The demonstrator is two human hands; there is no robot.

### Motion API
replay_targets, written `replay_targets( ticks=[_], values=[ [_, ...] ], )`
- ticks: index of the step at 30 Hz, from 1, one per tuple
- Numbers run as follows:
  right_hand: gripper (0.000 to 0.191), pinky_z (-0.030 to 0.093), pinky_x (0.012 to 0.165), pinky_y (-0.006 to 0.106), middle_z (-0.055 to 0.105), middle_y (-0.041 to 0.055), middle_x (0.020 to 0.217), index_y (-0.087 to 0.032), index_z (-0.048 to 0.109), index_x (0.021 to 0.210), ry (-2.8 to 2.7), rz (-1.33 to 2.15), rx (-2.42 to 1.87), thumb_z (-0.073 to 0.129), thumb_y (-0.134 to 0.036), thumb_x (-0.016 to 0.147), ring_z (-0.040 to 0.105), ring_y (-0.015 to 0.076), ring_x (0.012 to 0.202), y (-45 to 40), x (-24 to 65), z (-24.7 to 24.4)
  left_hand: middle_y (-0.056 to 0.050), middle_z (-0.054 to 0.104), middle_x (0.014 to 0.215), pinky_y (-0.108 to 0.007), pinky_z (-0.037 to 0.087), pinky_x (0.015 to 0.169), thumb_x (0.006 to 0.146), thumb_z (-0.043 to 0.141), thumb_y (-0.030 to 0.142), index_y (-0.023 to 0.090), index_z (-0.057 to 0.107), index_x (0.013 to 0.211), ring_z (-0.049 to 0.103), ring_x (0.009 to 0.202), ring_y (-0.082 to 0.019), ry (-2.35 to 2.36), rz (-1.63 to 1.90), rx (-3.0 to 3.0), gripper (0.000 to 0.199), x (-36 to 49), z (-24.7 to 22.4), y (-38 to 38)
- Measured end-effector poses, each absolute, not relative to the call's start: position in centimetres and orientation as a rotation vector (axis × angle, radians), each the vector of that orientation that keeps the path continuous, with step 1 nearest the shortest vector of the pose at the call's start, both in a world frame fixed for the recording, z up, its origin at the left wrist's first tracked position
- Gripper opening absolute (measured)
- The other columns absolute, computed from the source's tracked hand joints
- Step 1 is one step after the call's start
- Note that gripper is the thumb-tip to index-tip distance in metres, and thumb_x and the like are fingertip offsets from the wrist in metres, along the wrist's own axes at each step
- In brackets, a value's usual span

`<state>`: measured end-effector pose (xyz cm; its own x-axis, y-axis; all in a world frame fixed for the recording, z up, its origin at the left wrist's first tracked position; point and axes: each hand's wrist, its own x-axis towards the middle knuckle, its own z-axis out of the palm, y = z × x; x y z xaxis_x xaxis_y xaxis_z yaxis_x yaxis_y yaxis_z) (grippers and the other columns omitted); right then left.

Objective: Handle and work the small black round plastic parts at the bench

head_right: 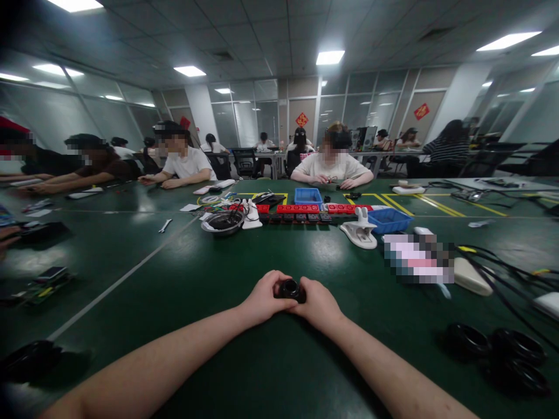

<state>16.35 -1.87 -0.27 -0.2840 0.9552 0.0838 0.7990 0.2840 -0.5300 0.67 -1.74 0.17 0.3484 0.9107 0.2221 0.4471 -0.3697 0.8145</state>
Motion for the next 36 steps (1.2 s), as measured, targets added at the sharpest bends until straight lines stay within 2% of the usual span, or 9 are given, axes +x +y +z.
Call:
replay_targets(
  ticks=[4, 8, 11, 19, 36],
  values=[
    [0.028, 0.029, 0.052, 0.022, 0.052, 0.0023, 0.069, -0.016, 0.045, 0.069, -2.188, 0.375, -1.637, 0.061, -0.038, 0.059, 0.047, 0.0135, 0.062, -2.3, 15.6, -0.3, -0.001, 0.046, 0.084, -0.023, 0.037, 0.06, 0.053, 0.068, 0.029, 0.017, 0.052, 0.089, 0.044, 0.069, -0.012, 1.187, 0.937, 1.962, 0.041, 0.6, 0.1, -1.7],
    [0.04, 0.032, 0.054, 0.024, 0.054, 0.0038, 0.074, -0.017, 0.049, 0.076, -2.229, 0.411, -1.583, 0.06, -0.05, 0.056, 0.049, 0.0169, 0.068, -2.3, 16.0, 0.0, -0.001, 0.046, 0.082, -0.022, 0.037, 0.058, 0.056, 0.067, 0.03, 0.018, 0.053, 0.093, 0.043, 0.065, -0.011, 1.089, 0.858, 2.04, 0.041, 0.0, 0.2, -1.3],
    [0.048, 0.035, 0.062, 0.026, 0.054, 0.0042, 0.082, -0.017, 0.052, 0.088, -2.316, 0.485, -1.412, 0.064, -0.048, 0.053, 0.049, 0.019, 0.076, -2.2, 16.7, 0.4, 0.0, 0.046, 0.08, -0.022, 0.037, 0.06, 0.059, 0.065, 0.031, 0.02, 0.053, 0.098, 0.043, 0.066, -0.011, 1.008, 0.79, 2.112, 0.042, -0.5, 0.5, -1.0],
    [0.03, 0.037, 0.066, 0.026, 0.056, 0.0029, 0.083, -0.017, 0.056, 0.093, -2.389, 0.796, -1.09, 0.058, -0.031, 0.066, 0.05, 0.0169, 0.076, -1.2, 18.3, 0.8, -0.001, 0.047, 0.085, -0.023, 0.038, 0.063, 0.061, 0.063, 0.033, 0.023, 0.051, 0.102, 0.044, 0.069, -0.012, 0.934, 0.753, 2.142, 0.044, -0.7, 0.5, -0.7],
    [0.027, 0.038, 0.065, 0.026, 0.056, 0.0027, 0.081, -0.015, 0.057, 0.09, -2.317, 0.9, -1.115, 0.058, -0.029, 0.066, 0.05, 0.0164, 0.074, -1.2, 18.2, 0.8, -0.001, 0.046, 0.083, -0.023, 0.037, 0.063, 0.062, 0.063, 0.035, 0.022, 0.051, 0.103, 0.043, 0.068, -0.011, 0.917, 0.746, 2.137, 0.045, -0.7, 0.6, -0.7]
  ],
)
